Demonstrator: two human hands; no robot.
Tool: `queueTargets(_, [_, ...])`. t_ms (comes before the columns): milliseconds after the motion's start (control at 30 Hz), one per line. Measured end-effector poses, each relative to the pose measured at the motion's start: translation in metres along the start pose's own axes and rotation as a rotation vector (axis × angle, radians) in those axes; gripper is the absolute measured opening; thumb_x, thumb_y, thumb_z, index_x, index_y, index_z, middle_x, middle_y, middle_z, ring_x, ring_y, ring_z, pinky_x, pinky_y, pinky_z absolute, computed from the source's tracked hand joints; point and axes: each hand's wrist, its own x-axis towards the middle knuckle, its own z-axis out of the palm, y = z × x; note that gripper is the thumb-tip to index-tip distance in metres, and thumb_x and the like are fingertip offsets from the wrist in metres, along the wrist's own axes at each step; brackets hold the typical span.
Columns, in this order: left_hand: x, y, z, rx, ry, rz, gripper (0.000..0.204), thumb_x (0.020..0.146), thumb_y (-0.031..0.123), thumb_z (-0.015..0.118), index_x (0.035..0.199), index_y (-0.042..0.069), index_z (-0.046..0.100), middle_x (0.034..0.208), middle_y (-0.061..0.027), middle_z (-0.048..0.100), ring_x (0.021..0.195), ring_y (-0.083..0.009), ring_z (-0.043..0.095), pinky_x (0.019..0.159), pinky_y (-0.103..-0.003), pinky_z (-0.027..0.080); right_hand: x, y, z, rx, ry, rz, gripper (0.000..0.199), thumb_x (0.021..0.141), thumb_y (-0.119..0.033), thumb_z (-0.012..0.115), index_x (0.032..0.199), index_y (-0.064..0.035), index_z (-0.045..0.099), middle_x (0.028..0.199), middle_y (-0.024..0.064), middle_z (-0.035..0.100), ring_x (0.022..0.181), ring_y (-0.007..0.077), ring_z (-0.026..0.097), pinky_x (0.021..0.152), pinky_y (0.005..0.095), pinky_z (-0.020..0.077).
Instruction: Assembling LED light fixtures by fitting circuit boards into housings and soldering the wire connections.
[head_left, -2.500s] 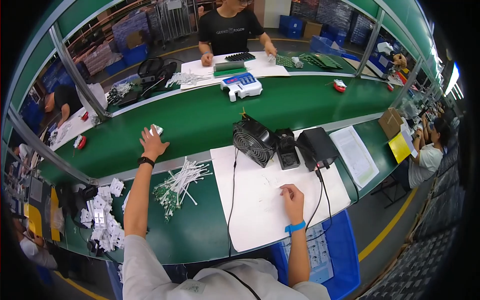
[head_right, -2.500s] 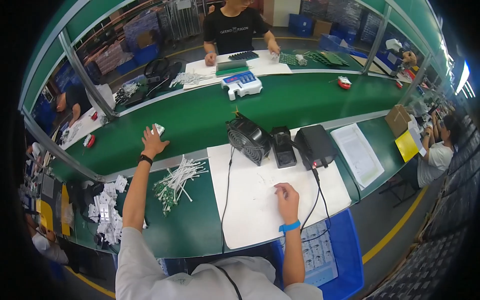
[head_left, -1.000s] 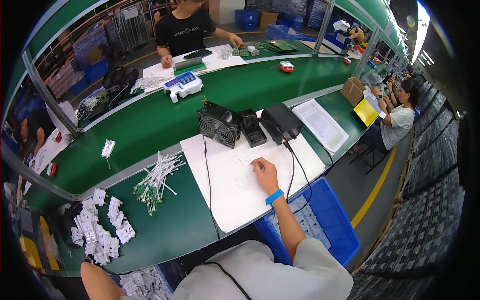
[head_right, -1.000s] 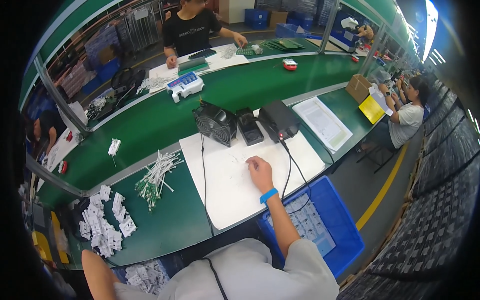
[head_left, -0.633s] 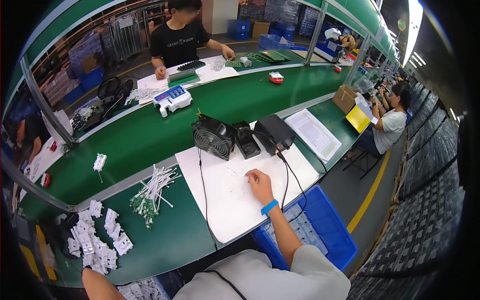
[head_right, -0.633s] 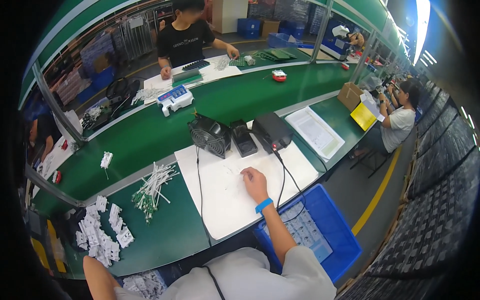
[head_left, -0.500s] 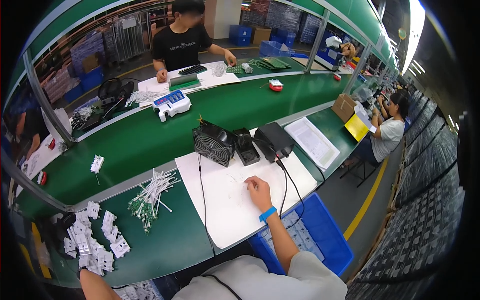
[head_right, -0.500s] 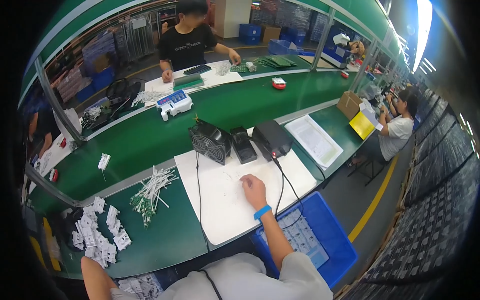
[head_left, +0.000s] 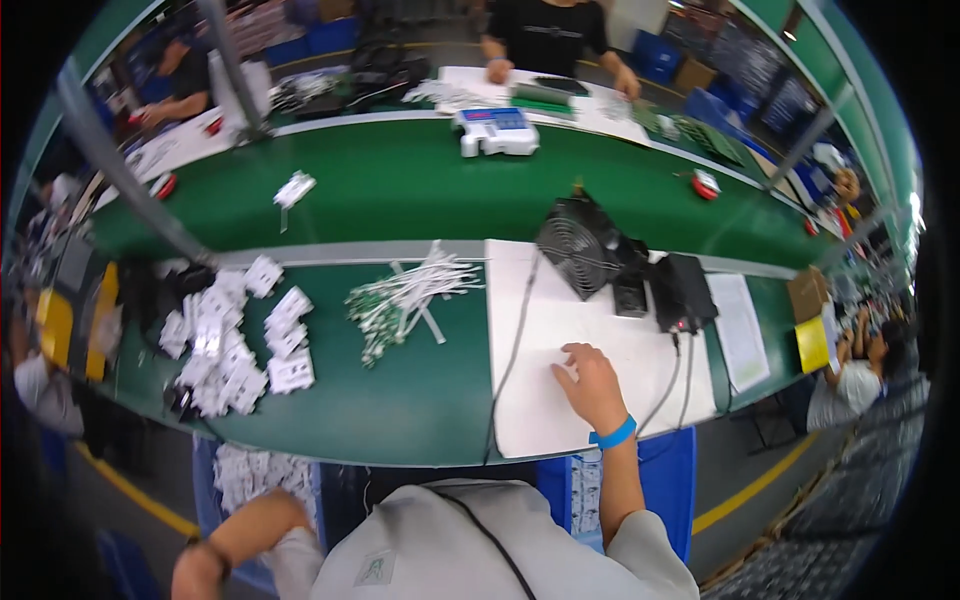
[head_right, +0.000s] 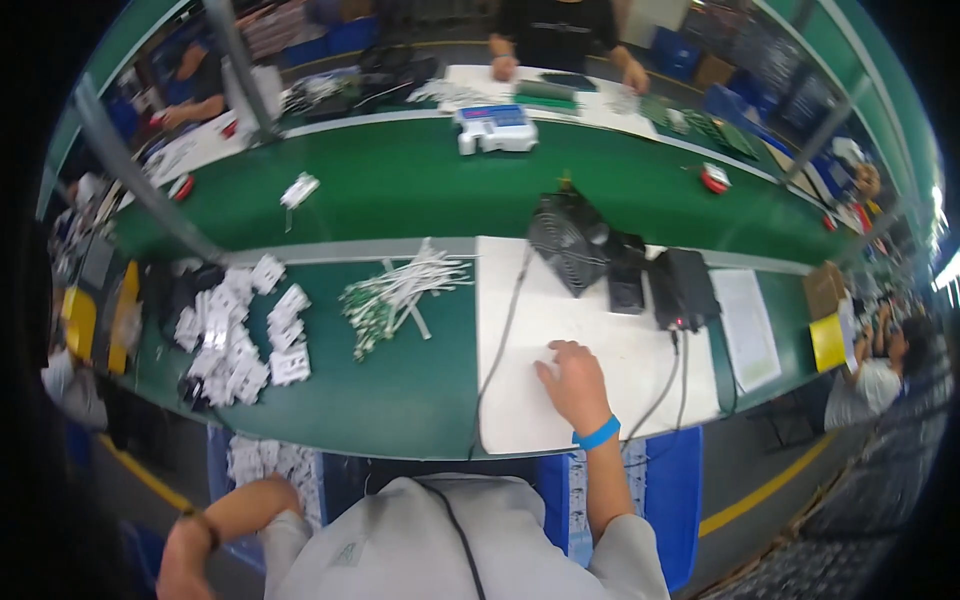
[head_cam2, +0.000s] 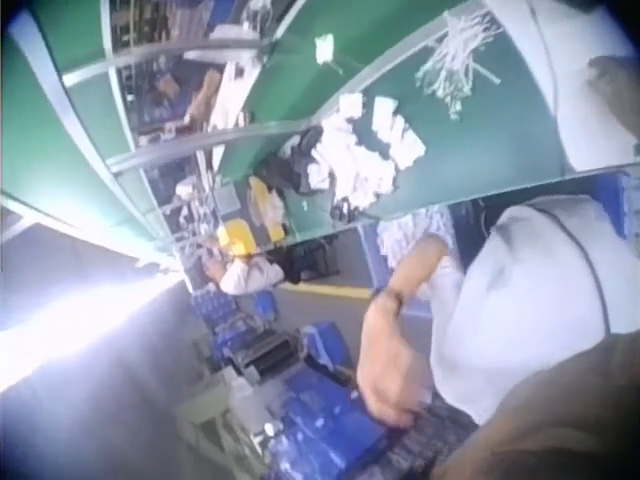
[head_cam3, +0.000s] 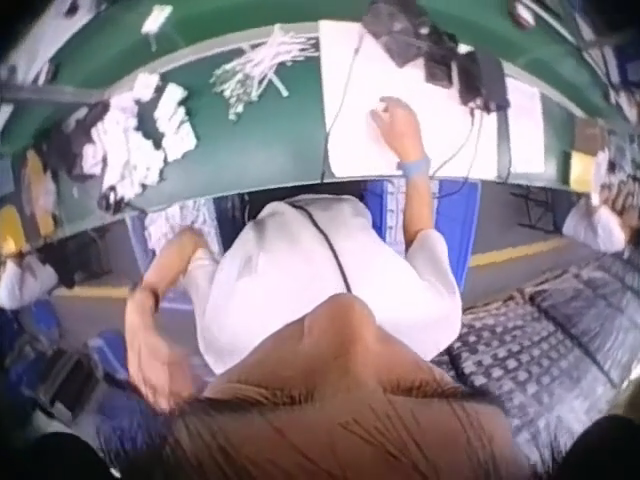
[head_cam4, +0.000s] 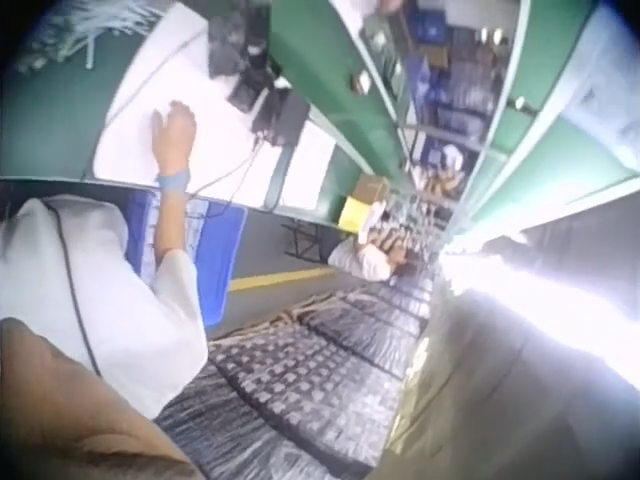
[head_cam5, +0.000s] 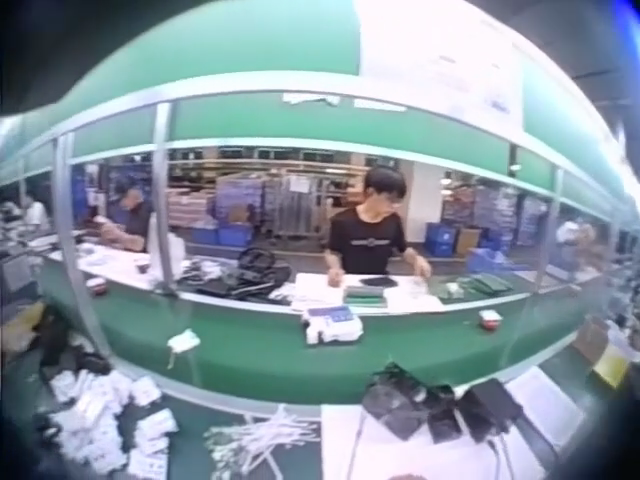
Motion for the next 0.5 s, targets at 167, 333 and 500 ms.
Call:
queueTargets(167, [0.092, 0.082, 0.068, 0.102, 0.062, -0.107, 0.028, 0.077, 0.011, 0.082, 0.078, 0.007, 0.055, 0.071, -0.0047, 0.052, 0.069, -0.0152, 0.053, 0.06, -0.036, 0.041, 0.048, -0.076, 0.03, 0.84, -0.694, -0.112, 0.025, 0.093, -0.018, 0.073, 0.111, -0.0009, 0.068, 0.093, 0.0095, 0.07, 0.083, 0.0158, 0.066, 0.074, 0.031, 0.0519])
queueTargets(333, [0.074, 0.02, 0.097, 0.351, 0.303, -0.004, 0.029, 0.076, 0.007, 0.082, 0.079, 0.006, 0.053, 0.076, -0.0068, 0.055, 0.074, -0.0288, 0.053, 0.067, -0.042, 0.043, 0.092, -0.117, 0.081, 0.273, 0.089, -0.525, 0.014, 0.085, -0.003, 0.07, 0.099, -0.0048, 0.068, 0.089, 0.0102, 0.061, 0.084, 0.0298, 0.061, 0.075, 0.0396, 0.05])
queueTargets(500, [0.069, -0.007, 0.087, 0.517, 0.278, -0.011, 0.036, 0.079, 0.011, 0.081, 0.11, 0.004, 0.064, 0.122, -0.0127, 0.06, 0.116, -0.0358, 0.052, 0.098, -0.046, 0.044, 0.12, -0.124, 0.106, 0.24, 0.102, -0.663, 0.014, 0.083, 0.0, 0.067, 0.096, -0.0058, 0.067, 0.094, 0.0113, 0.057, 0.094, 0.0316, 0.056, 0.082, 0.0423, 0.0435])
